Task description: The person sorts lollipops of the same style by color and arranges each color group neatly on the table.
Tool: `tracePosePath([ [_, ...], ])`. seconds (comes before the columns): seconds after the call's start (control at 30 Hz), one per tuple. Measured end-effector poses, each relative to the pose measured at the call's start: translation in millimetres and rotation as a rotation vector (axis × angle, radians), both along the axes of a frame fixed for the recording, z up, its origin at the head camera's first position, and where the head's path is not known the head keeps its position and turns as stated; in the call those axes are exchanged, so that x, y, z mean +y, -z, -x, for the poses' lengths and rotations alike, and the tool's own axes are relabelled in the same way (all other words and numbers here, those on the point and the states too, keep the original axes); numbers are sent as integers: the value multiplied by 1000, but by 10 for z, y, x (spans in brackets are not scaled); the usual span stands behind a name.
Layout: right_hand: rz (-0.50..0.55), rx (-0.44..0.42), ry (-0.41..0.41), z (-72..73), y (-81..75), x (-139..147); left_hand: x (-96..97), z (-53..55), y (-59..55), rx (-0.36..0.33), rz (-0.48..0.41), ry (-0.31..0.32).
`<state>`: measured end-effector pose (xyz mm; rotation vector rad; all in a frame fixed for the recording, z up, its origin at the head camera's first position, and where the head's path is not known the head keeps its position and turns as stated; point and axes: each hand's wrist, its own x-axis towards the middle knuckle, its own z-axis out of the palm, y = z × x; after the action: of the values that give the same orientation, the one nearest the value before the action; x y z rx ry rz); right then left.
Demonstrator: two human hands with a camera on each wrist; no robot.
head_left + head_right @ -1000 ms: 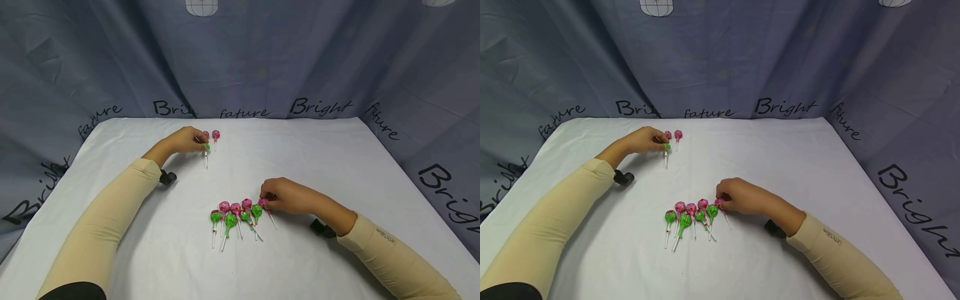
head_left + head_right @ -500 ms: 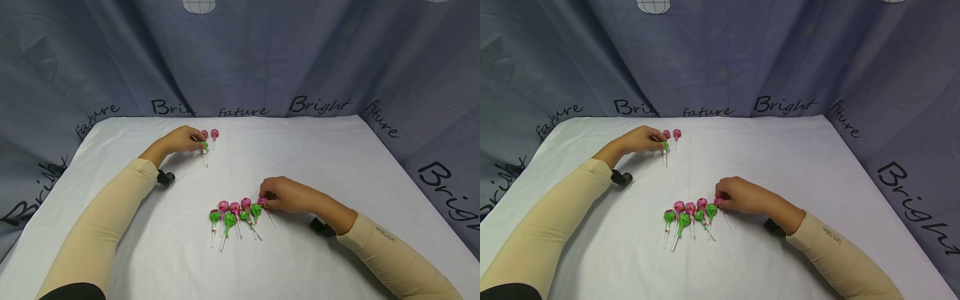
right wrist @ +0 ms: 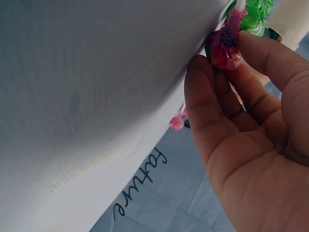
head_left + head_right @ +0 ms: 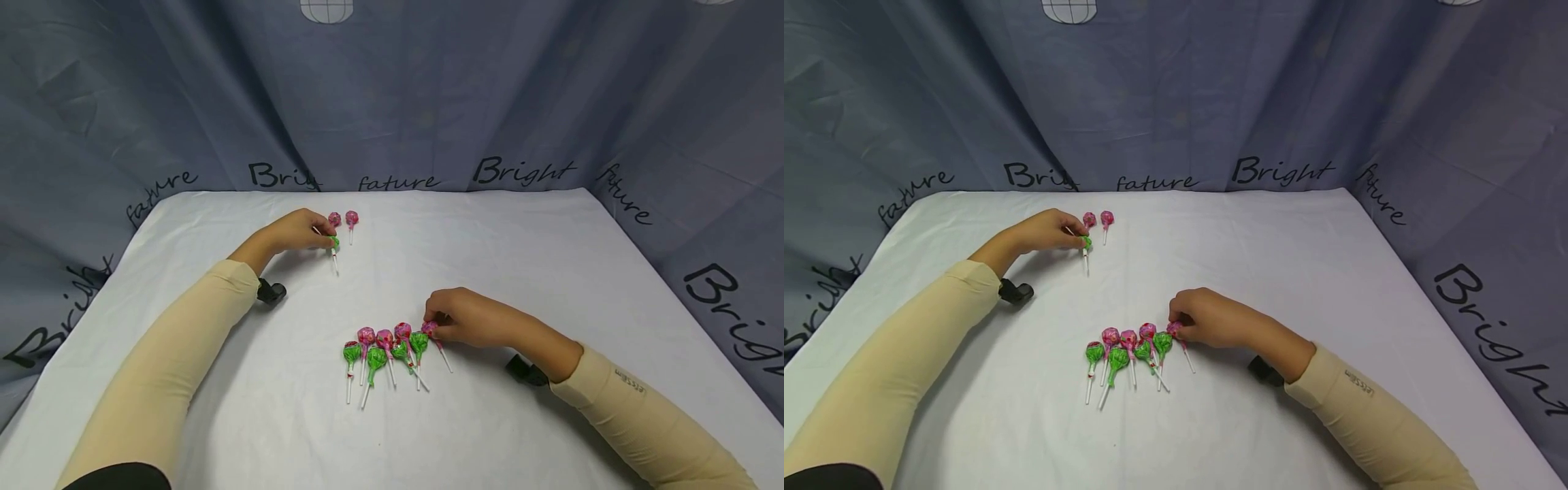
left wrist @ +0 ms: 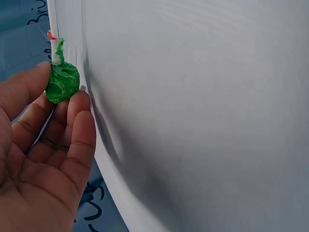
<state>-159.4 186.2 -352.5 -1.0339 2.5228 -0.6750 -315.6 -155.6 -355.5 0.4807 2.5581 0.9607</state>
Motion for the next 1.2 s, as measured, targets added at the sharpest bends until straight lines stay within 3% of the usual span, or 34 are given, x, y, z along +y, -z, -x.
tracePosePath([
  [0.33, 10, 6, -5, 1, 19, 11, 145, 81, 50, 11, 39, -28],
  [0.7, 8, -3, -5, -2, -11, -13, 123, 31, -11, 1, 18, -42],
  [0.97, 2, -1, -4, -7, -11, -14, 64, -21, -52, 35, -5, 0],
  [1.2, -2, 3, -3, -2, -4, -7, -23, -112, -91, 26, 41, 76],
])
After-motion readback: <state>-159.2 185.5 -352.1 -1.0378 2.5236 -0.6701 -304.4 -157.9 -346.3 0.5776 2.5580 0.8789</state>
